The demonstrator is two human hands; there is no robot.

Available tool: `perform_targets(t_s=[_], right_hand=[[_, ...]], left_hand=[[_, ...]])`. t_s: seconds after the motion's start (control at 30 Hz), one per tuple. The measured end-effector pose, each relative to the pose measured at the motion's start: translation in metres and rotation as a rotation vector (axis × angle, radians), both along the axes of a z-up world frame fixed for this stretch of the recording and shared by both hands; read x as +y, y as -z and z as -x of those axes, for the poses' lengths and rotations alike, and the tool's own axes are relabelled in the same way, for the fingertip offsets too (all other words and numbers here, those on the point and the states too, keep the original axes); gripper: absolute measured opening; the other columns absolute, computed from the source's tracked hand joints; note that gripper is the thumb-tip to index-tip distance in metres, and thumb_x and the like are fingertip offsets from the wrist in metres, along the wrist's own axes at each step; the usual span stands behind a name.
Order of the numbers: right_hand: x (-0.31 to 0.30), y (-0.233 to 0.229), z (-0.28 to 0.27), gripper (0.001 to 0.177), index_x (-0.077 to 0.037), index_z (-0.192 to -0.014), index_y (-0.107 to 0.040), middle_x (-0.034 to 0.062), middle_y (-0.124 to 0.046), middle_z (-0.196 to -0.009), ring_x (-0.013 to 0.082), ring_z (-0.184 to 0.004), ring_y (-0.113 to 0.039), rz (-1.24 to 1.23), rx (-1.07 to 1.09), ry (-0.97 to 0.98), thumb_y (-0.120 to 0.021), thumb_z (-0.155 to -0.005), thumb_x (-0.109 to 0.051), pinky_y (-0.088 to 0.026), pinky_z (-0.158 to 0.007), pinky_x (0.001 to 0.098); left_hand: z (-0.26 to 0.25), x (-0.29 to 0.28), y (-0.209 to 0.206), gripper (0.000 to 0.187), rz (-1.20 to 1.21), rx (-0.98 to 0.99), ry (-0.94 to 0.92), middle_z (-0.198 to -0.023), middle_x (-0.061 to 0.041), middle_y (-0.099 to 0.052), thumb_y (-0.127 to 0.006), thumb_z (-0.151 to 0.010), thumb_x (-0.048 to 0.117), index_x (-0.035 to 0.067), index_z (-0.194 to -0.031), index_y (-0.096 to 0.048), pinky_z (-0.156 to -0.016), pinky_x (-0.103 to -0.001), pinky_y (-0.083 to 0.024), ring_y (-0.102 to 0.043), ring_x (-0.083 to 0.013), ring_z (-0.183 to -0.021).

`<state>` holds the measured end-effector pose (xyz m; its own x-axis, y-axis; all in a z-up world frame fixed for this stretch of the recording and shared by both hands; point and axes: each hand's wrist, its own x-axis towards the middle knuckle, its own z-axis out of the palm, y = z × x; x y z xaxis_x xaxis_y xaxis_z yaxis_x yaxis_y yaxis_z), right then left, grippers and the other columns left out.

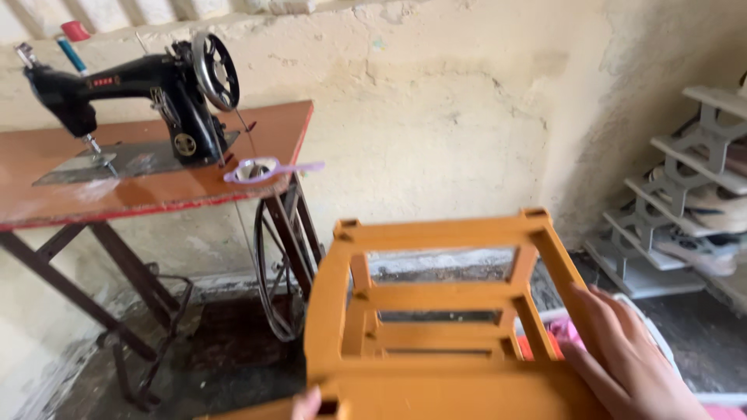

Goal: The person assembles a multi-tier orange plastic rack by inserting vertical supports and wiping each component with a cloth. The person then wipes a flat tray and places it on the floor. The rack is positioned upright next to a sewing machine.

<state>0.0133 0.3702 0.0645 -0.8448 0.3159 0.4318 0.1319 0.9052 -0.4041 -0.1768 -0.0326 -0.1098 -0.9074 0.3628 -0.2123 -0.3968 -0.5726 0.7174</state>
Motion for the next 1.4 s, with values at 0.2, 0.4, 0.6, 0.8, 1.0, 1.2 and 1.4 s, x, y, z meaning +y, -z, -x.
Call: perform_targets(t_s=[0.2, 0.4, 0.6, 0.8, 1.0, 1.2, 1.4], right_hand=[[-0.010, -0.013, 0.000, 0.082, -0.010, -0.159, -0.024, 0.0248, -0.032, -0.153, 0.0378, -0.143, -0.038, 0.375, -0.041, -0.049, -0.052, -0.095, -0.053, -0.039, -0.113, 0.0441], [0.004, 0.048, -0.068, 0.079, -0.017, -0.170, -0.023, 0.0112, -0.033, -0.166, 0.0267, -0.148, -0.030, 0.941, -0.009, -0.396, -0.034, -0.104, -0.059, -0.029, -0.106, 0.0453], [-0.029, 0.092, -0.093, 0.055, -0.009, -0.148, -0.046, 0.0127, -0.063, -0.140, 0.0204, -0.133, -0.055, 0.902, 0.058, -0.430, -0.052, -0.100, -0.035, -0.041, -0.112, 0.0392], [-0.052, 0.135, -0.106, 0.064, -0.008, -0.149, -0.041, 0.0140, -0.053, -0.148, 0.0234, -0.135, -0.050, 0.653, 0.058, -0.626, -0.065, -0.090, -0.011, -0.042, -0.106, 0.0407], [0.069, 0.147, -0.012, 0.101, 0.007, -0.151, -0.035, 0.0277, -0.042, -0.151, 0.0366, -0.142, -0.044, 0.316, 0.324, -0.029, -0.087, -0.074, -0.032, -0.039, -0.115, 0.0440], [0.116, 0.159, 0.097, 0.090, 0.000, -0.142, -0.044, 0.0258, -0.059, -0.134, 0.0407, -0.124, -0.058, 0.321, 0.195, -0.034, -0.090, -0.071, -0.031, -0.047, -0.102, 0.0463], [0.094, 0.154, 0.088, 0.044, -0.009, -0.120, -0.059, 0.0195, -0.076, -0.103, 0.0409, -0.096, -0.073, 0.287, 0.224, 0.069, -0.077, -0.085, -0.029, -0.057, -0.082, 0.0483]], left_hand=[[-0.002, 0.026, -0.054, 0.049, 0.009, 0.162, -0.183, -0.100, -0.011, -0.072, -0.057, -0.083, 0.045, 0.007, -0.112, -0.068, -0.063, -0.043, -0.055, -0.070, -0.0261, -0.083], [-0.069, 0.047, -0.091, 0.093, 0.769, 0.462, -0.524, -0.143, -0.031, -0.036, -0.055, -0.096, 0.065, -0.010, -0.143, -0.028, -0.110, -0.047, -0.036, -0.039, -0.0383, -0.131], [-0.057, 0.068, -0.091, 0.118, 0.915, 0.549, -0.371, -0.159, -0.028, -0.022, -0.047, -0.084, 0.078, -0.002, -0.157, 0.002, -0.124, -0.046, -0.025, -0.028, -0.0373, -0.151], [-0.028, 0.054, -0.147, 0.101, 1.440, 0.483, -0.480, -0.165, -0.029, -0.013, -0.036, -0.099, 0.071, -0.003, -0.160, -0.004, -0.124, -0.051, -0.025, -0.019, -0.0406, -0.155], [-0.230, 0.140, -0.096, 0.092, 0.079, 0.048, -0.325, -0.171, 0.000, -0.015, -0.035, -0.089, 0.073, 0.023, -0.163, -0.015, -0.120, -0.051, -0.016, -0.015, -0.0201, -0.154], [-0.246, 0.184, -0.064, 0.106, 0.906, 0.965, -0.278, -0.136, -0.033, -0.055, -0.085, -0.083, 0.042, -0.009, -0.150, -0.020, -0.099, -0.054, -0.053, -0.061, -0.0435, -0.121], [-0.191, 0.166, -0.016, 0.074, 1.109, 0.811, -0.030, -0.100, -0.013, -0.071, -0.065, -0.097, 0.029, -0.005, -0.150, -0.025, -0.073, -0.036, -0.066, -0.077, -0.0266, -0.084]])
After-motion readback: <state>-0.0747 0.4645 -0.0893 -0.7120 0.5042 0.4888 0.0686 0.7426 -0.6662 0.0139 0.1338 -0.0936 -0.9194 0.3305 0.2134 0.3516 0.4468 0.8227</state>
